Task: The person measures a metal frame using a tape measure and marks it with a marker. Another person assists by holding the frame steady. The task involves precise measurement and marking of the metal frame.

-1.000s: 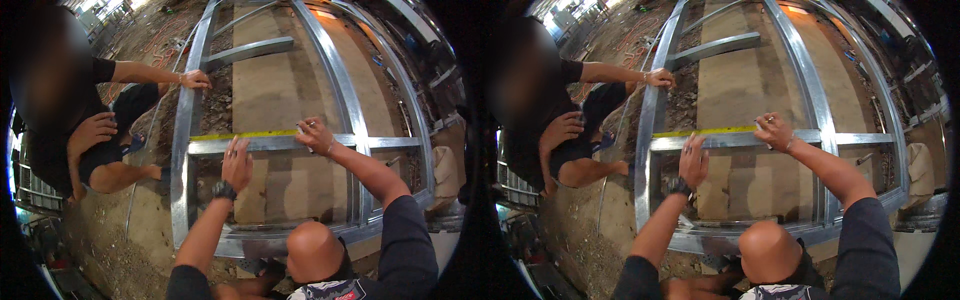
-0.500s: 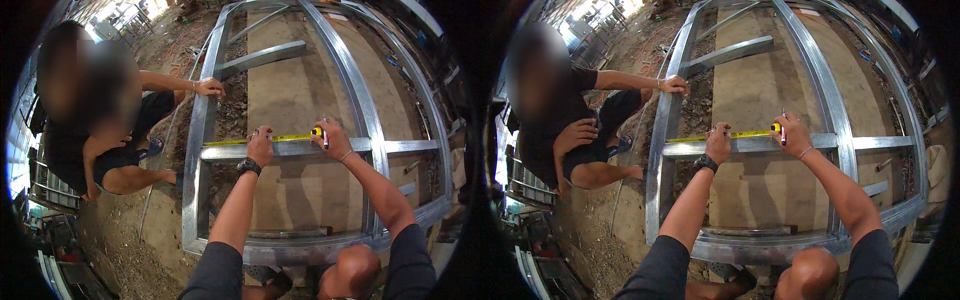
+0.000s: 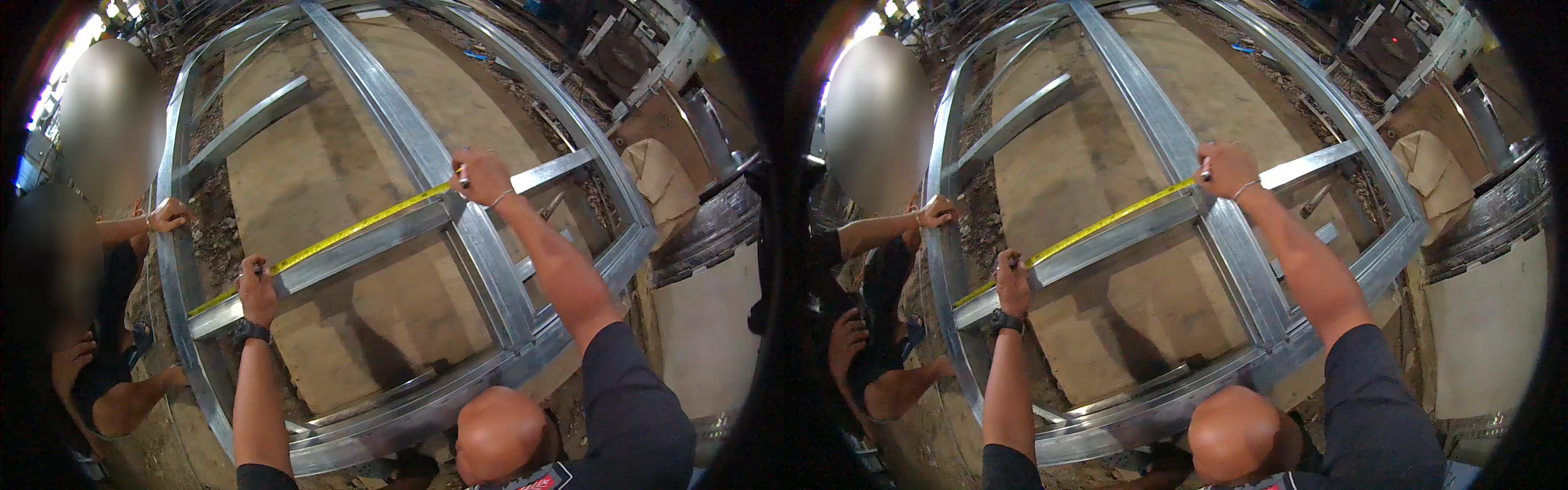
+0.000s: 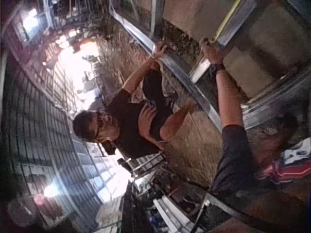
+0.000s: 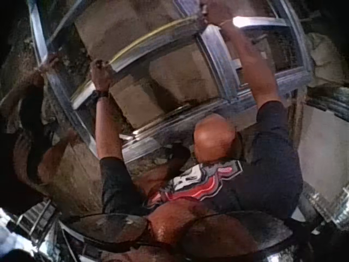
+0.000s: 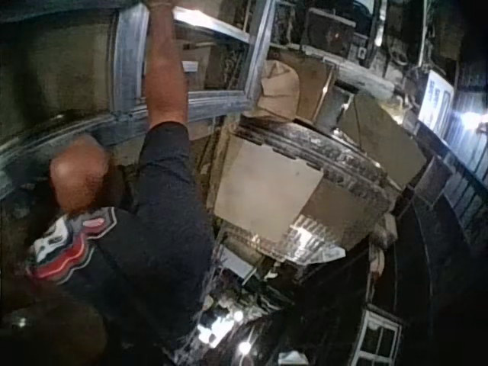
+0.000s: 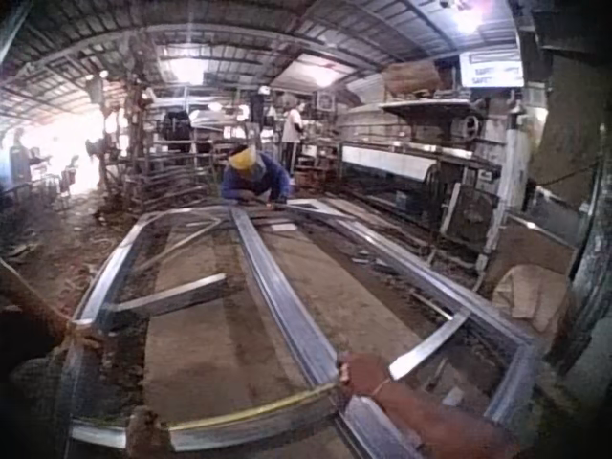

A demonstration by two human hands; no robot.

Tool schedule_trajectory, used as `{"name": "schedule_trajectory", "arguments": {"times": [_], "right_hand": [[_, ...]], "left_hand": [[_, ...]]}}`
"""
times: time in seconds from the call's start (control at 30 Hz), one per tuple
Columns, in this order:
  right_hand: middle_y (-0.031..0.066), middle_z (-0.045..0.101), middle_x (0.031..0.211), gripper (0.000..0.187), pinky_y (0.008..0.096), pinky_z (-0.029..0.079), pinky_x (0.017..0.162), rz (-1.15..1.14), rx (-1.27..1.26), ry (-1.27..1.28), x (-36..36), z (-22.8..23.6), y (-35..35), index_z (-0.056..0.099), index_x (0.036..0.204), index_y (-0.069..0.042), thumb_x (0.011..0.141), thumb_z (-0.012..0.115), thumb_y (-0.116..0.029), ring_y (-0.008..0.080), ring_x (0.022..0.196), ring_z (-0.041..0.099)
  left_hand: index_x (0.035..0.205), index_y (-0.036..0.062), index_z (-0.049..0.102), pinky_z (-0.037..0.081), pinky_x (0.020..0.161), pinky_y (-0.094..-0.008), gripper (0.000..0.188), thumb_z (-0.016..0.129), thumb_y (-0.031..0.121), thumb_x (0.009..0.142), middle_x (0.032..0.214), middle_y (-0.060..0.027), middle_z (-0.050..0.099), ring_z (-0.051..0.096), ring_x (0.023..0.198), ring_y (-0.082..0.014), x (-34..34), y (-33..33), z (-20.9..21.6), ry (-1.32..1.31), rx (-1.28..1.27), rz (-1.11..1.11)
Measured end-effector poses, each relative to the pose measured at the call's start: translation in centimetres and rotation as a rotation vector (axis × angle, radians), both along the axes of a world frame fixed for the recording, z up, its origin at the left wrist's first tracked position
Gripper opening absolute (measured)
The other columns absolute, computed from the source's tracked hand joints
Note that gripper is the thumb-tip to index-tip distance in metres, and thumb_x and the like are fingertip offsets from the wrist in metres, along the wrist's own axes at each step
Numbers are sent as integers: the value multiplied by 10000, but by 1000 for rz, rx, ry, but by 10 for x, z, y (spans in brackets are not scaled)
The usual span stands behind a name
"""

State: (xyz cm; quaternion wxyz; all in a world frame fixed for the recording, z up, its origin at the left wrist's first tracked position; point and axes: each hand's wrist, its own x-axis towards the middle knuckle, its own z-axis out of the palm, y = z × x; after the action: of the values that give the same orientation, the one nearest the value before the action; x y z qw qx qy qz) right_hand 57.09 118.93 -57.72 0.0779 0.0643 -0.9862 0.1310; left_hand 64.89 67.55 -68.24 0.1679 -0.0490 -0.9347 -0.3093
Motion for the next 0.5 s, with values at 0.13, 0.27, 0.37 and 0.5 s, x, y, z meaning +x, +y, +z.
{"name": "schedule_trajectory", "arguments": {"times": [0.13,0.27,0.37,0.5], "right_hand": [[142,708,1030,278,530,585,863,50,35,-16,-13,-28,55,707,999,-172,833,829,-359,391,1031,697],[150,700,1022,294,519,578,922,-10,-7,-59,-20,-46,43,696,1009,-165,869,833,-383,386,1065,689],[146,723,1124,355,509,568,975,-92,17,-164,-18,-44,37,726,1101,-187,896,826,-458,374,1128,697],[124,713,1313,575,535,552,1036,-171,136,-339,-21,-30,21,732,1254,-207,859,831,-612,353,1275,668]], "left_hand": [[1256,72,603,472,976,-474,282,626,12,982,1123,-166,692,658,1072,-388,-3,-2,-6,-32,78,-4],[1248,79,604,476,954,-451,270,620,3,989,1110,-143,691,644,1047,-346,-2,-10,-5,-34,55,10],[1228,81,598,479,937,-408,255,621,-11,992,1053,-104,655,616,998,-273,-4,-16,-12,-133,123,31],[1190,60,581,482,912,-374,212,604,-38,1004,1046,-74,600,584,974,-216,-6,-14,-8,-154,138,14]]}}
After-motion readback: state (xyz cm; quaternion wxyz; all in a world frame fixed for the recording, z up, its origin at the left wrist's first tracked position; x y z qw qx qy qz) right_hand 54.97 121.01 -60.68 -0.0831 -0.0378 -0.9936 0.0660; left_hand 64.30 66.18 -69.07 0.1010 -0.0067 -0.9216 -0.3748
